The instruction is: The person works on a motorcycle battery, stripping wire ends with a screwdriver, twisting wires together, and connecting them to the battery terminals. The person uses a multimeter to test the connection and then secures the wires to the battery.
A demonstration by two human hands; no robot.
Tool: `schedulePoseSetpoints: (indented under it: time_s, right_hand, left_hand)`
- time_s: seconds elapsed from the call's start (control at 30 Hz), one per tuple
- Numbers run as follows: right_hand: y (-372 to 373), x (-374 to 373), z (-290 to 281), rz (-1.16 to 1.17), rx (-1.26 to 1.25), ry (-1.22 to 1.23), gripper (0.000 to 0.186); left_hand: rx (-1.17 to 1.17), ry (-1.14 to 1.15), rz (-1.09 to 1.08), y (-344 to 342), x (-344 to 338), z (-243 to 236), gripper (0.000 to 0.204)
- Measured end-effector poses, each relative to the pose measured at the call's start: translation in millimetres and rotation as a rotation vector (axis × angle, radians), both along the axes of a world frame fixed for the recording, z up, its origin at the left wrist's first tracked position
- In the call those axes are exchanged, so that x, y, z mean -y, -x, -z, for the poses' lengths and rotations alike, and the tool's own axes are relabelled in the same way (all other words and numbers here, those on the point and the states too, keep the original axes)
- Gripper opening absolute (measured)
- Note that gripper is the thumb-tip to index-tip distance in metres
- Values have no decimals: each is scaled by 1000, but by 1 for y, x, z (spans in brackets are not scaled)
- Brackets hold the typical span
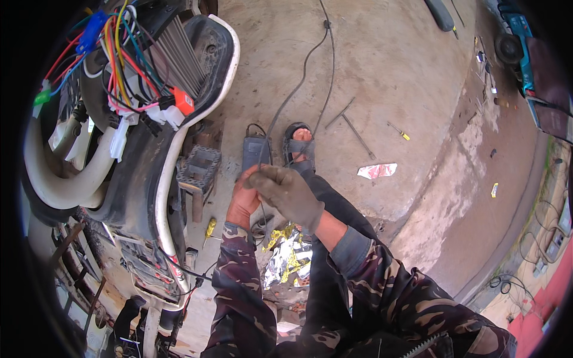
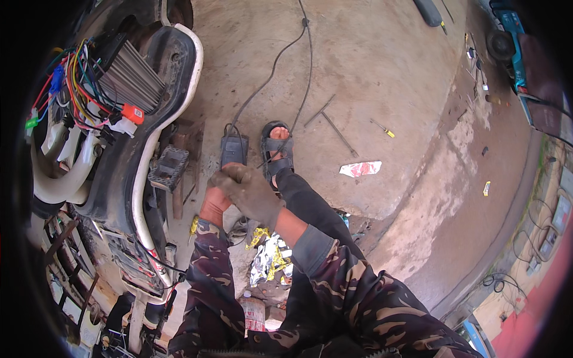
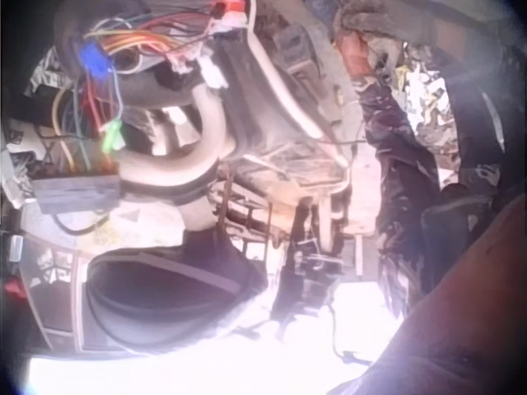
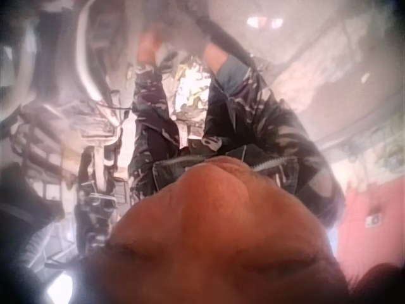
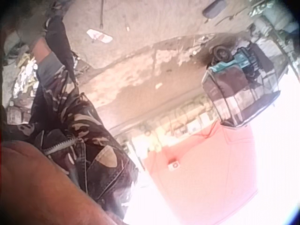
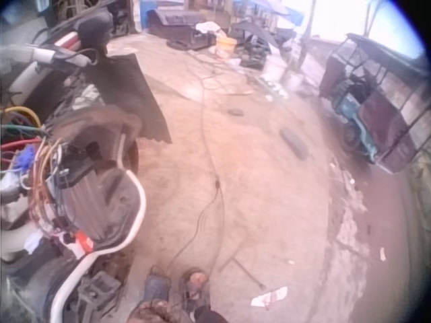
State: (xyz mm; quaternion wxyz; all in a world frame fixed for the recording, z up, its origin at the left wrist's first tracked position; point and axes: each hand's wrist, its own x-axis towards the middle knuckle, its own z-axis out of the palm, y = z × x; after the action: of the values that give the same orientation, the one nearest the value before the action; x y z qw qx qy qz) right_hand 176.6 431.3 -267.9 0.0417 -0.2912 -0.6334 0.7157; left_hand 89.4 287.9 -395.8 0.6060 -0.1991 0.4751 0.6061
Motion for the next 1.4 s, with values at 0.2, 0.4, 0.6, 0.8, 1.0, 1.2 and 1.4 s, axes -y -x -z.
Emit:
schedulePoseSetpoints:
  time_s: [0.2, 0.4, 0.6, 0.8, 1.0, 1.2, 1.4]
  right_hand:
    - [-8, 21, -10, -692, 287, 82, 40]
    - [-7, 41, -11, -657, 337, 129, 41]
    - [-3, 19, -4, -116, 234, 619, 45]
    - [-3, 16, -2, -51, 32, 973, 38]
    - [-14, 23, 14, -75, -103, 337, 27]
    - [-12, 12, 17, 310, -21, 768, 30]
    - [-4, -13, 5, 631, 36, 700, 46]
  left_hand:
    - [102, -282, -51, 51, 1, -43, 67]
    - [-128, -308, -30, 52, -5, -90, 42]
    - [-584, -73, 73, 19, 54, -145, 33]
    - [-518, -34, 281, -56, 101, -163, 24]
    - [-703, -152, 529, -118, 131, -118, 18]
    - [-742, -64, 657, -160, 178, -37, 17]
    - [8, -144, 130, -151, 196, -16, 50]
